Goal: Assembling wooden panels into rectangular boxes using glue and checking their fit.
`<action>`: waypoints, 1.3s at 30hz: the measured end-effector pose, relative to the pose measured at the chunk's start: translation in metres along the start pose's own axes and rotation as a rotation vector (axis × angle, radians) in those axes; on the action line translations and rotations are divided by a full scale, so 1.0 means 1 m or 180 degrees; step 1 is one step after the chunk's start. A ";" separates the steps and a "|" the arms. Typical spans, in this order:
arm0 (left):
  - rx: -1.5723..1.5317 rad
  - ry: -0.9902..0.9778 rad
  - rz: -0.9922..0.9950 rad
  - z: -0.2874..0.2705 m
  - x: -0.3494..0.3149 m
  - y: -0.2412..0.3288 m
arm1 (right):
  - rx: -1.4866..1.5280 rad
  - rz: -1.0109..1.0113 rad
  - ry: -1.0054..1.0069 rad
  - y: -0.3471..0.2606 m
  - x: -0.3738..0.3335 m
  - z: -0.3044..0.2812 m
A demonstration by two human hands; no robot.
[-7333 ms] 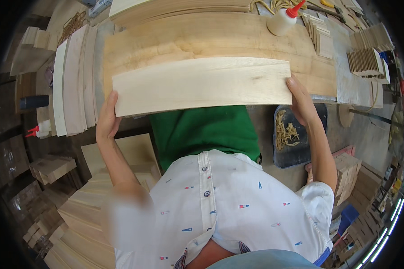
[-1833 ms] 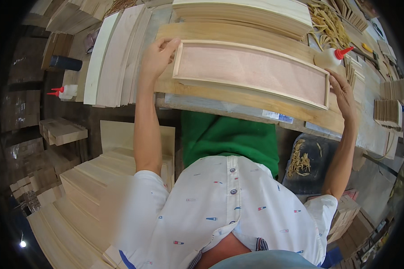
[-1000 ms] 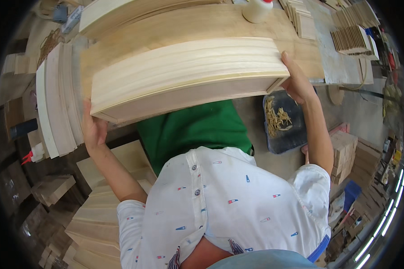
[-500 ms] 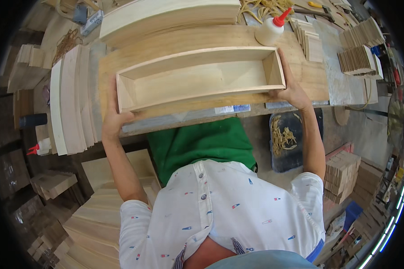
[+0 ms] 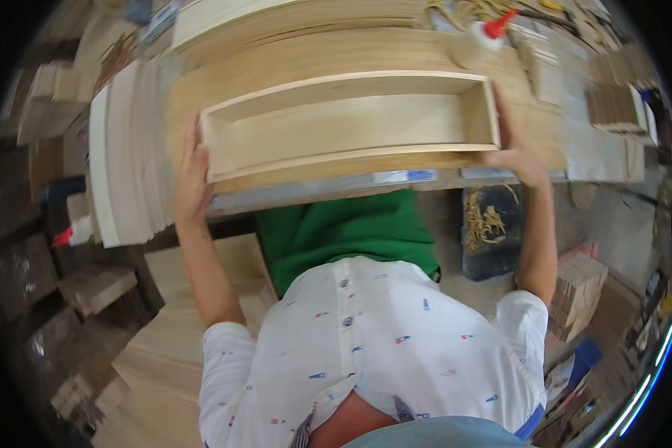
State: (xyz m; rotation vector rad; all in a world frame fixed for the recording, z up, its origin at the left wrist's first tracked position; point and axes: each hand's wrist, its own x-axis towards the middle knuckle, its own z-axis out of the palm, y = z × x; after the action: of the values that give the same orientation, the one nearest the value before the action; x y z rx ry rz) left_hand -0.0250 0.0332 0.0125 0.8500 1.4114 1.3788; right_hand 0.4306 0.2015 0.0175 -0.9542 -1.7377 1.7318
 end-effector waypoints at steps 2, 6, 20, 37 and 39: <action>0.0038 0.0095 0.0097 -0.006 0.004 0.000 | 0.0042 0.0034 -0.0057 0.007 -0.002 -0.012; 0.0222 -0.0028 0.0130 -0.010 0.005 0.007 | -0.0592 -0.0300 0.0215 -0.017 0.001 -0.008; 0.2429 0.0296 0.0773 0.008 -0.020 0.044 | -0.2779 -0.0866 0.0468 -0.070 0.027 0.038; -0.2597 -0.0127 -0.1175 0.095 -0.057 -0.062 | -0.3941 -0.0947 -0.1022 -0.080 0.082 0.076; -0.2525 -0.0127 -0.1283 0.104 -0.053 -0.060 | -0.3887 -0.0888 -0.1049 -0.083 0.085 0.074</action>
State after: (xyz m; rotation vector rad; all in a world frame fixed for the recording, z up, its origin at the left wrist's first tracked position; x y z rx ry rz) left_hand 0.0972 0.0097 -0.0287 0.0660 0.8144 1.4145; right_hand 0.3097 0.2248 0.0849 -0.7681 -3.0299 0.5249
